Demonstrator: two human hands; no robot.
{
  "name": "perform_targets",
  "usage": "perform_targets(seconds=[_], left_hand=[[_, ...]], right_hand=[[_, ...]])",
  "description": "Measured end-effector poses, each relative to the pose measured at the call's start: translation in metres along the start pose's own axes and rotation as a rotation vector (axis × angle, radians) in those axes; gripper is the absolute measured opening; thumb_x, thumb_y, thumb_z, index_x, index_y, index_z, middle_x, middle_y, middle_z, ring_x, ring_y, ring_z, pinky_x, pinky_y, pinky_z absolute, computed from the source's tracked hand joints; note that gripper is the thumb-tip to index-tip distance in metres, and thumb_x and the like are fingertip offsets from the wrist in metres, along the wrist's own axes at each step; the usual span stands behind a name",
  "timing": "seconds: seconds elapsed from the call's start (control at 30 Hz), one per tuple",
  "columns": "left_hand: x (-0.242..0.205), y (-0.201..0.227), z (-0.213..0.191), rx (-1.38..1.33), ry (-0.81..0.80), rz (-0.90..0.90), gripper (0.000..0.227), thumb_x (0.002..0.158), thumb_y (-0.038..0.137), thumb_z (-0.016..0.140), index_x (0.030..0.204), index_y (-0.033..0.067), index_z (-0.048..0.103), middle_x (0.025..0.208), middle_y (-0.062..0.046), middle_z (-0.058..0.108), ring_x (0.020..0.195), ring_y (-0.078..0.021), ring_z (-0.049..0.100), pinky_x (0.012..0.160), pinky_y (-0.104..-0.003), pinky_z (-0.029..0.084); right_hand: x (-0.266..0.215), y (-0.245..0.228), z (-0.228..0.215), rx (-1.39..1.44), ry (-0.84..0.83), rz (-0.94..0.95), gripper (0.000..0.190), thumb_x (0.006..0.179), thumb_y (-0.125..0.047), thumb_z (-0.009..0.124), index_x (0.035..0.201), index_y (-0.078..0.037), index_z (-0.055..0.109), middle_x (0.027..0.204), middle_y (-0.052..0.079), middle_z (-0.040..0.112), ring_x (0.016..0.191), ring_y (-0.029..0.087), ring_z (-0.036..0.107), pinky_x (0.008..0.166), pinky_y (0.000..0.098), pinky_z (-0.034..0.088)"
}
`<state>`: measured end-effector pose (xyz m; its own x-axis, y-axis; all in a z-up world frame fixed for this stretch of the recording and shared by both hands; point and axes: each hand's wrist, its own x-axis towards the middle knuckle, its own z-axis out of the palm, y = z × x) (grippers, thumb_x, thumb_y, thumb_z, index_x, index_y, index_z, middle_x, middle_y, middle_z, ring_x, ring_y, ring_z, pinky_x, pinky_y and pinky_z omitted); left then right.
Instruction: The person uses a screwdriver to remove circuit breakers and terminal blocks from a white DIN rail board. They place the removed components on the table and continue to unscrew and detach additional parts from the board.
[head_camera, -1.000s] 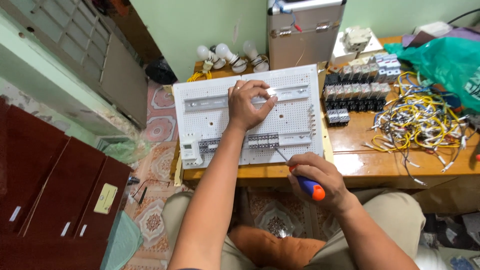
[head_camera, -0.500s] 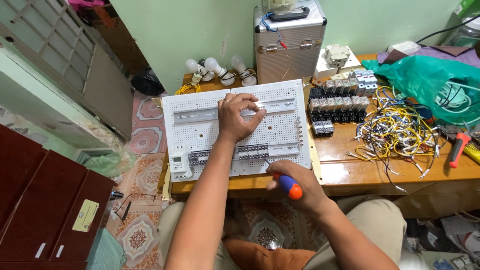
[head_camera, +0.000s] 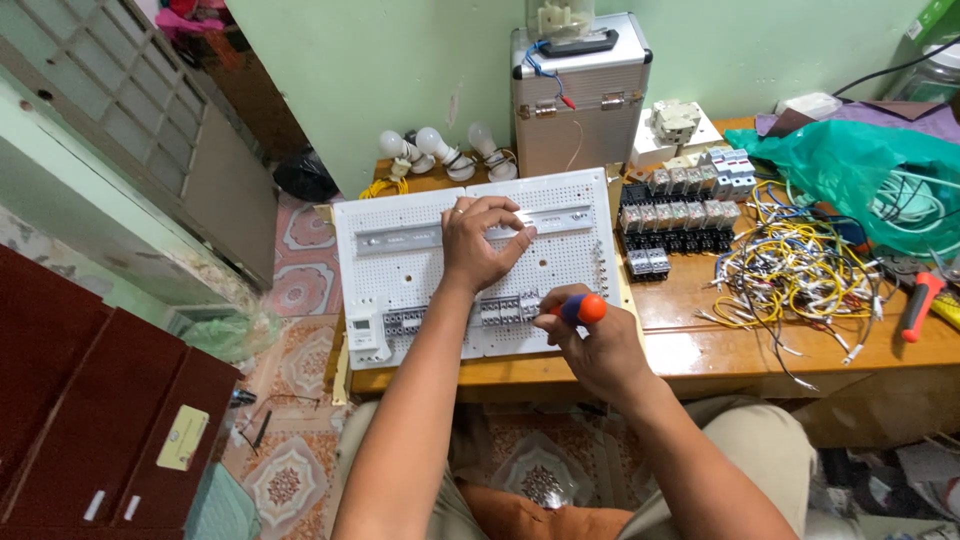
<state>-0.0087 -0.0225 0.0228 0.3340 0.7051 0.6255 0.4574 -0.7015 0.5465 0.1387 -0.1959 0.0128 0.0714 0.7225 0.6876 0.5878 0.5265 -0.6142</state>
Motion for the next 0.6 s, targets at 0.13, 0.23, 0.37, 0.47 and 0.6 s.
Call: perform_targets(seconds=[0.13,0.23,0.37,0.47,0.6], left_hand=[[0.002,-0.006,-0.001,-0.095,-0.011,-0.041,0.024,0.085,0.053,0.075,0.092,0.0300,0.077,0.107,0.008,0.076,0.105,-0.0183,0.067,0.096,-0.037,0.048],[-0.019,0.023,-0.024,-0.175,-0.098,-0.076,0.040,0.092,0.055,0.067,0.108,0.0189,0.074,0.115,-0.008,0.073,0.116,-0.0287,0.064,0.105,-0.048,0.046],[-0.044,0.049,-0.051,-0.322,-0.382,-0.134,0.052,0.085,0.047,0.076,0.125,0.0154,0.068,0.123,-0.011,0.072,0.123,-0.0326,0.062,0.109,-0.052,0.046],[-0.052,0.049,-0.047,-0.094,-0.565,-0.056,0.080,0.072,0.024,0.088,0.144,0.0136,0.055,0.130,-0.015,0.067,0.126,-0.0344,0.059,0.111,-0.052,0.041],[-0.074,0.030,-0.015,0.191,-0.378,0.098,0.060,0.080,0.029,0.086,0.134,0.0161,0.062,0.122,-0.006,0.071,0.112,-0.0245,0.065,0.097,-0.043,0.046]], right_hand=[[0.006,-0.006,-0.005,0.116,-0.014,0.101,0.015,0.095,-0.032,0.069,0.097,-0.017,0.072,0.060,0.001,0.070,0.056,0.022,0.073,0.063,0.0319,0.060],[0.006,-0.003,-0.007,0.202,-0.004,0.145,0.015,0.094,-0.026,0.071,0.098,-0.011,0.073,0.063,0.005,0.071,0.057,0.020,0.073,0.065,0.0336,0.062],[0.001,0.011,-0.002,0.241,0.014,0.165,0.020,0.096,-0.030,0.068,0.099,-0.011,0.072,0.064,0.006,0.073,0.057,0.017,0.071,0.064,0.0325,0.061],[-0.003,0.015,-0.001,0.281,-0.002,0.193,0.018,0.095,-0.026,0.067,0.099,-0.009,0.072,0.066,0.007,0.074,0.059,0.019,0.073,0.062,0.0314,0.062],[-0.016,0.015,-0.008,0.366,-0.011,0.148,0.027,0.096,-0.032,0.066,0.105,-0.007,0.067,0.085,0.009,0.073,0.079,0.020,0.073,0.076,0.0324,0.062]])
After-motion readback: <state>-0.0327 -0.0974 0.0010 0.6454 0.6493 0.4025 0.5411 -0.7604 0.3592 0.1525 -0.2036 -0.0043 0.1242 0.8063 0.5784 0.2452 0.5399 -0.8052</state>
